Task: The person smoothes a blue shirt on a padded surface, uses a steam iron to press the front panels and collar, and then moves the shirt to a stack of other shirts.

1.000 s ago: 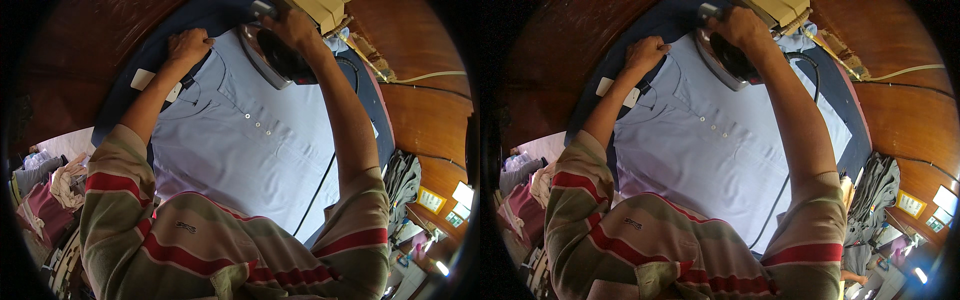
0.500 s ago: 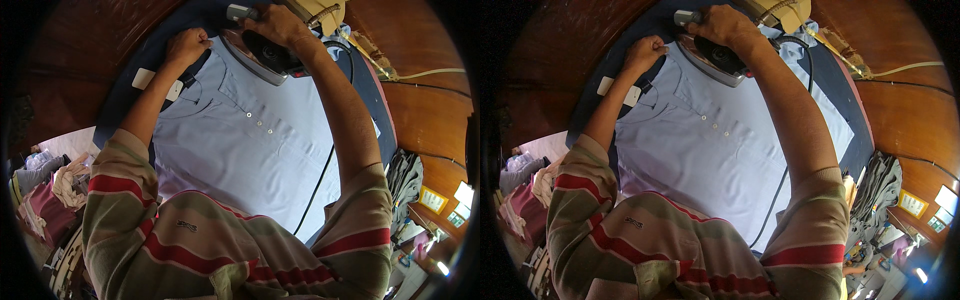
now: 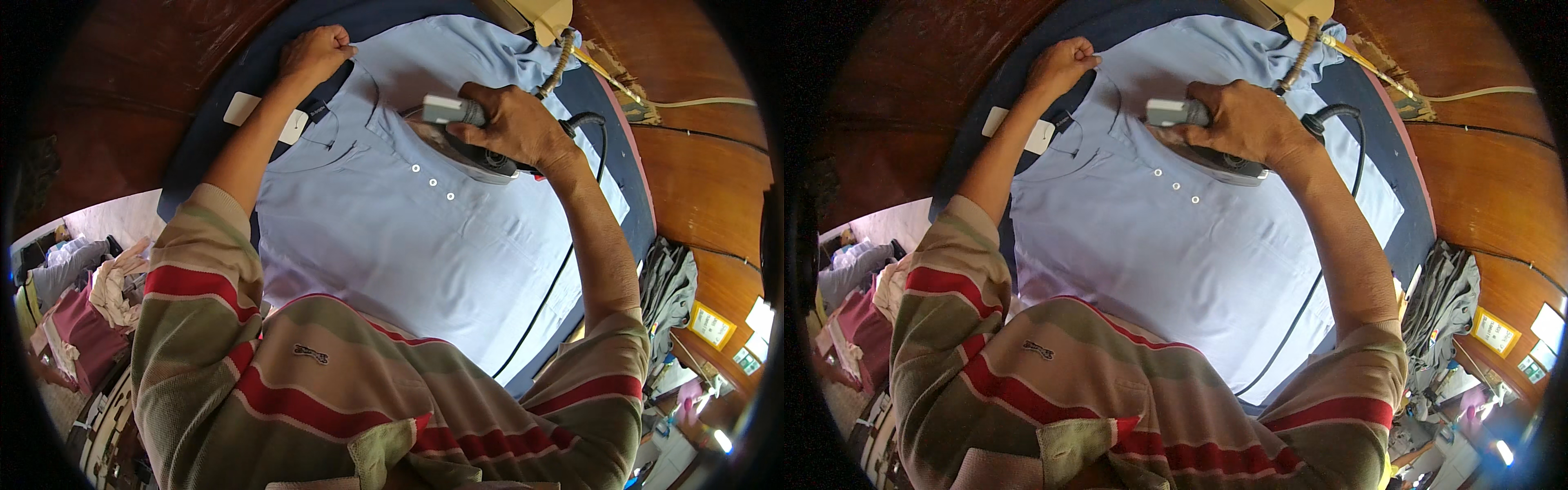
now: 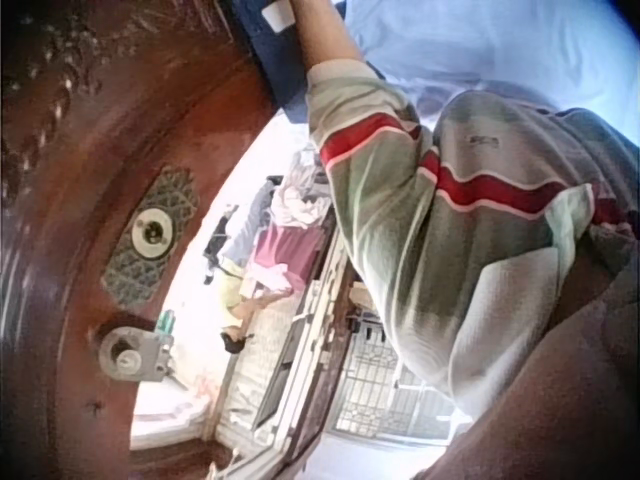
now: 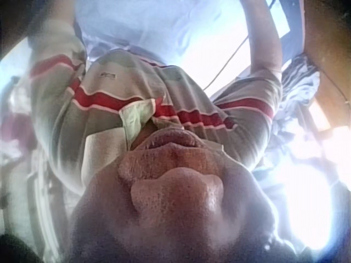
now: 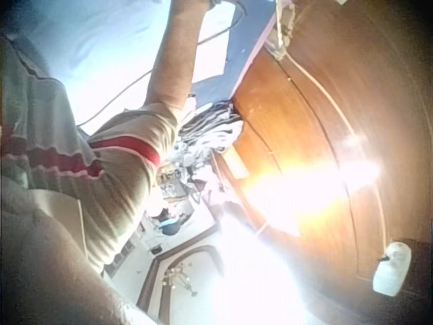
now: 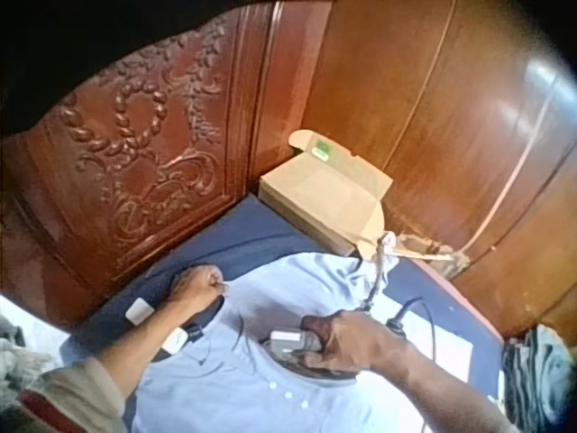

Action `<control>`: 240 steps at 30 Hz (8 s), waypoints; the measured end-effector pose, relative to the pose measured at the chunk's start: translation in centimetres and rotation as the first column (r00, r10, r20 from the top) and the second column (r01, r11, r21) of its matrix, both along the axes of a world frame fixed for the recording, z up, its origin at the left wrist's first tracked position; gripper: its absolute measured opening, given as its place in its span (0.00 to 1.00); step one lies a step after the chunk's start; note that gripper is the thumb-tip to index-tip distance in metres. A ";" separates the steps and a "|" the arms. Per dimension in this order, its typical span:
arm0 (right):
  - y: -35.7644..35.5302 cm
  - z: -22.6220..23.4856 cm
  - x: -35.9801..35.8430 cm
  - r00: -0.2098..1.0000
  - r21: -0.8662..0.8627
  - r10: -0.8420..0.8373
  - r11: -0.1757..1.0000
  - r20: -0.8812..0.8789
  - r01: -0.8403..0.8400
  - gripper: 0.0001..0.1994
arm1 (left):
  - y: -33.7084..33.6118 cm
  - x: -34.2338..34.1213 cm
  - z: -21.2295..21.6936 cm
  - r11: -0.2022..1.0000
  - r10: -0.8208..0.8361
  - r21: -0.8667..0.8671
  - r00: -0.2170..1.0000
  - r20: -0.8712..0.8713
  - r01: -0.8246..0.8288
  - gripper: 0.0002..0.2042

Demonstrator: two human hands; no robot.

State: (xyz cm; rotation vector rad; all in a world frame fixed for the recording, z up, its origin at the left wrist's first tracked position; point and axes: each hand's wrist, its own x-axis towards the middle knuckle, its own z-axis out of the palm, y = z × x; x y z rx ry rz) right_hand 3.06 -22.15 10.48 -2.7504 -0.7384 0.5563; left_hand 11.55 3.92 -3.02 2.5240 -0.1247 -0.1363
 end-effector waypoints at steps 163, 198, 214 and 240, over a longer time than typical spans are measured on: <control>1.4 -0.2 -0.3 0.993 0.061 -0.082 0.995 0.080 0.077 0.27 | -0.8 -16.4 1.9 0.971 -0.048 0.239 0.980 0.196 -0.001 0.24; 0.5 -1.2 4.4 0.989 0.027 -0.015 1.000 0.146 0.011 0.27 | -3.6 -13.8 0.8 0.988 0.011 0.140 0.933 0.359 -0.065 0.08; 3.8 -0.3 3.0 0.979 -0.075 0.196 0.979 0.059 -0.191 0.25 | -0.9 0.0 0.0 1.000 0.000 0.015 0.985 0.173 -0.002 0.08; 3.9 -2.5 10.5 0.903 0.100 -0.338 0.941 0.264 0.323 0.26 | -1.2 -0.1 -0.6 0.960 0.061 -0.279 0.993 0.097 -0.032 0.10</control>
